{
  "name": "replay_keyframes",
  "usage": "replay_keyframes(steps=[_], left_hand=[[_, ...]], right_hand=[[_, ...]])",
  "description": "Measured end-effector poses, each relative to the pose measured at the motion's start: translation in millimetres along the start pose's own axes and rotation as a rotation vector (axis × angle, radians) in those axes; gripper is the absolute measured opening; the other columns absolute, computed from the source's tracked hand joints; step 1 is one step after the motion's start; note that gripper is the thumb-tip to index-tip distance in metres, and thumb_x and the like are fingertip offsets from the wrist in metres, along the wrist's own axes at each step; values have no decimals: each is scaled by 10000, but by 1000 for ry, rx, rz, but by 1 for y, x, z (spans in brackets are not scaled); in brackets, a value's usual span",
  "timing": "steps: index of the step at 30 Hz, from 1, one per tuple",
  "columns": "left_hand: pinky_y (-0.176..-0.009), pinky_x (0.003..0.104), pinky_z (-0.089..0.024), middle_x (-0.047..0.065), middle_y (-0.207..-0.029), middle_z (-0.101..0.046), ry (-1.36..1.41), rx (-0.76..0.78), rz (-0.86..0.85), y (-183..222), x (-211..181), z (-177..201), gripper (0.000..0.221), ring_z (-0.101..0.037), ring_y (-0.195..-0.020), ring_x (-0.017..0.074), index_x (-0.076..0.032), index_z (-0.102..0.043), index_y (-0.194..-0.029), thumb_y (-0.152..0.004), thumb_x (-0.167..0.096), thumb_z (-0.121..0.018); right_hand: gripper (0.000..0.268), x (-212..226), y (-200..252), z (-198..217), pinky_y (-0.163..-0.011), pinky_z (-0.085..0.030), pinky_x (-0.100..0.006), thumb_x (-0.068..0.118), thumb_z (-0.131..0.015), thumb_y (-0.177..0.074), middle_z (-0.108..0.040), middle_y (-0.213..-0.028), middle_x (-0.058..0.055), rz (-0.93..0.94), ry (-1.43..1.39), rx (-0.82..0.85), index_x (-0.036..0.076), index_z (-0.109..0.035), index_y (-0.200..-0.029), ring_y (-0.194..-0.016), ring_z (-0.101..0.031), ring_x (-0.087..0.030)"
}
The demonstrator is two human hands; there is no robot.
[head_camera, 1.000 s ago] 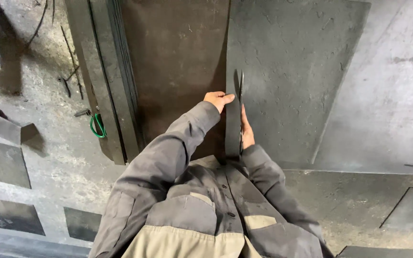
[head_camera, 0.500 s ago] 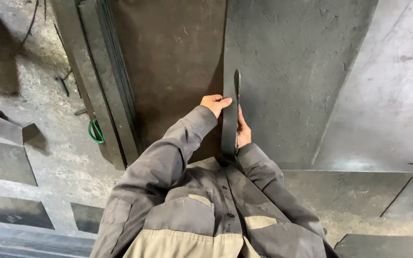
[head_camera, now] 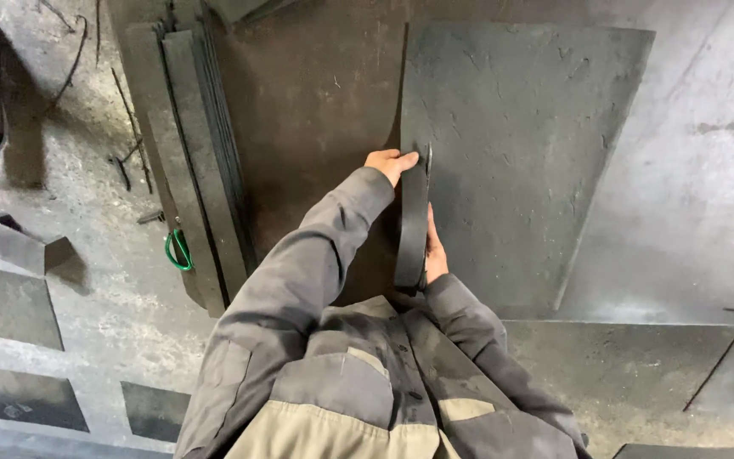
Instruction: The recorder is using a pair of scissors to cut strips from a large black rubber sheet on a metal workbench.
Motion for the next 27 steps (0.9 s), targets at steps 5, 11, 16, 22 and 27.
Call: replay_keyframes(steps=[5,11,16,22,27], left_hand=[[-866,326,-586,115,-1053,-743,-76,-99,-53,-10,14,14,386,-741,-955,205,41,-647,-1159,-883,-161,-828],[-772,329,-578,123,-943,-765,-23,18,-35,17,-10,-6,259,-720,-826,197,63,-736,-1017,-889,-161,-755],[-761,347,-579,145,-930,-756,11,74,-13,17,-4,-6,258,-710,-803,218,78,-738,-1007,-930,-168,-743],[-714,390,-601,140,-944,-749,-47,44,107,38,-28,-12,293,-724,-799,239,52,-718,-1057,-904,-198,-733],[-716,369,-621,120,-966,-765,-135,120,140,16,-26,-7,328,-747,-828,228,19,-725,-1083,-902,-254,-735]], right_hand=[[762,18,-37,-2,-1163,-423,-338,27,-567,-1047,-473,-1569,-118,-4,-226,62,148,-163,-1682,-1362,-528,-212],[718,19,-52,-11,-1174,-444,-323,11,-534,-1039,-473,-1562,-91,-70,-567,61,117,-196,-1663,-1368,-536,-182],[781,34,-48,-8,-1122,-472,-316,71,-640,-1013,-508,-1547,-129,-18,-189,-20,111,-217,-1668,-1340,-564,-203],[775,22,-55,5,-1091,-484,-312,152,-694,-976,-588,-1488,-145,2,93,-113,122,-298,-1642,-1300,-604,-205],[709,24,-58,11,-1041,-509,-309,206,-660,-987,-676,-1386,-161,-54,320,-184,138,-354,-1624,-1225,-661,-207]])
Point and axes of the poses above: each hand's wrist, its own y-axis away from the middle knuckle, its own z-axis out of the back of the hand, x = y × z, the point moved 9 cm from there along -y, towards the middle knuckle
